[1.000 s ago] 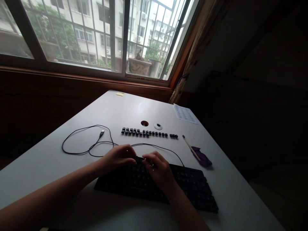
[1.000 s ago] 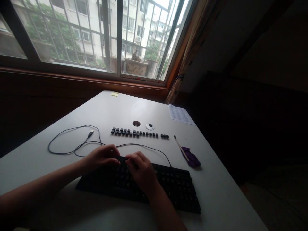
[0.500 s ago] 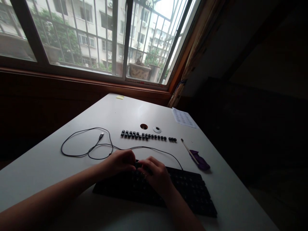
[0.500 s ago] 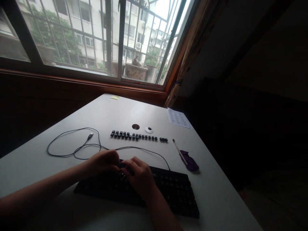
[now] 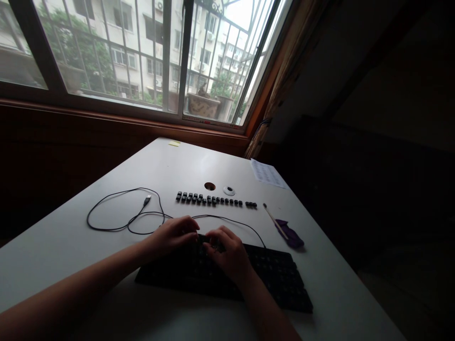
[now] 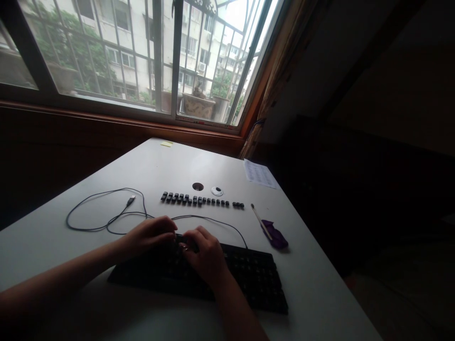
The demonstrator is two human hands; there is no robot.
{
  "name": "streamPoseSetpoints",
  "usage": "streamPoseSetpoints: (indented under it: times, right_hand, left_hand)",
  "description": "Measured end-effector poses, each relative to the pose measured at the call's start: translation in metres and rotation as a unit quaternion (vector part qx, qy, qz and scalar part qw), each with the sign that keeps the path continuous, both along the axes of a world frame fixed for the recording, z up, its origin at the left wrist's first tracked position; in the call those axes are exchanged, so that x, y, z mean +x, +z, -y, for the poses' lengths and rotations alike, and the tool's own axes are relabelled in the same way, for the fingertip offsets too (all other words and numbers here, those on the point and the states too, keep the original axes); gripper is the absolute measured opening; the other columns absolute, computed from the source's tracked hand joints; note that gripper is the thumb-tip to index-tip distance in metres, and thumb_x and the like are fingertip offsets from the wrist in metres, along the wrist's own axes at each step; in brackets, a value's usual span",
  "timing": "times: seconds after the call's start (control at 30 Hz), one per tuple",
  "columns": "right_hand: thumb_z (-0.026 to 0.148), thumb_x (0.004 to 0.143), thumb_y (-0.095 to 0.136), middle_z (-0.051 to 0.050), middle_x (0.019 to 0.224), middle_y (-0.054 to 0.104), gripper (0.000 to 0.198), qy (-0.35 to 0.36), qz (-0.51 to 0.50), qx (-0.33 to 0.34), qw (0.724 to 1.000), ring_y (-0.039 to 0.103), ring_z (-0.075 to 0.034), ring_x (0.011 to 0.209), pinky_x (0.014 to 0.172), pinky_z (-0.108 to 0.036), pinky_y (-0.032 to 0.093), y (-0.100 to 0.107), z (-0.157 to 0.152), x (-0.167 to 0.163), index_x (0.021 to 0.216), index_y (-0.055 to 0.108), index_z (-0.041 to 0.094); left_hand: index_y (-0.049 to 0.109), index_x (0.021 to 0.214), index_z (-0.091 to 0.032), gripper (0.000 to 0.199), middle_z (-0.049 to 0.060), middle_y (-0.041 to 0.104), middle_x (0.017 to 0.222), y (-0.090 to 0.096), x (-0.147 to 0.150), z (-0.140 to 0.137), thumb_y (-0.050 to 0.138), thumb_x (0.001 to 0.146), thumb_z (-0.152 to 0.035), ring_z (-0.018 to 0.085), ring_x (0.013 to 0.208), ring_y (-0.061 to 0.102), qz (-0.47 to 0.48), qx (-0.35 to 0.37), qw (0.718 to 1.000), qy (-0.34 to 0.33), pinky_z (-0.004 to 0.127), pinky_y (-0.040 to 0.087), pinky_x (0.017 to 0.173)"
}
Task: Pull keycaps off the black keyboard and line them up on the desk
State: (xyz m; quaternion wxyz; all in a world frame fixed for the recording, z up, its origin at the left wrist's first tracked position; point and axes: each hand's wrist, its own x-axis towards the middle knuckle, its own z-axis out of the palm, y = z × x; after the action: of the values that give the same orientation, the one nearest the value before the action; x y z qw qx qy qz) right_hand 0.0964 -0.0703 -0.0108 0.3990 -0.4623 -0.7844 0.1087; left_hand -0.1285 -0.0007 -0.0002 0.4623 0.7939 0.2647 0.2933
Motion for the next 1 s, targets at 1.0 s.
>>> streamPoseSetpoints:
  times: [1.0]
  right_hand:
    - [0.023, 0.088, 0.066, -0.001, 0.081, 0.061, 0.010, -0.122, -0.020, 0.021, 0.992, 0.059, -0.016, 0.070, 0.065, -0.028, 0.050, 0.010, 0.000, 0.020, 0.098, 0.066, 0.022]
  left_hand:
    - [0.068, 0.098, -0.018, 0.017, 0.006, 0.063, 0.094, -0.008, -0.034, -0.033, 0.052, 0.096, -0.021, 0.014, 0.082, 0.059, -0.114, 0.260, 0.958, -0.039, 0.023, 0.047, 0.074]
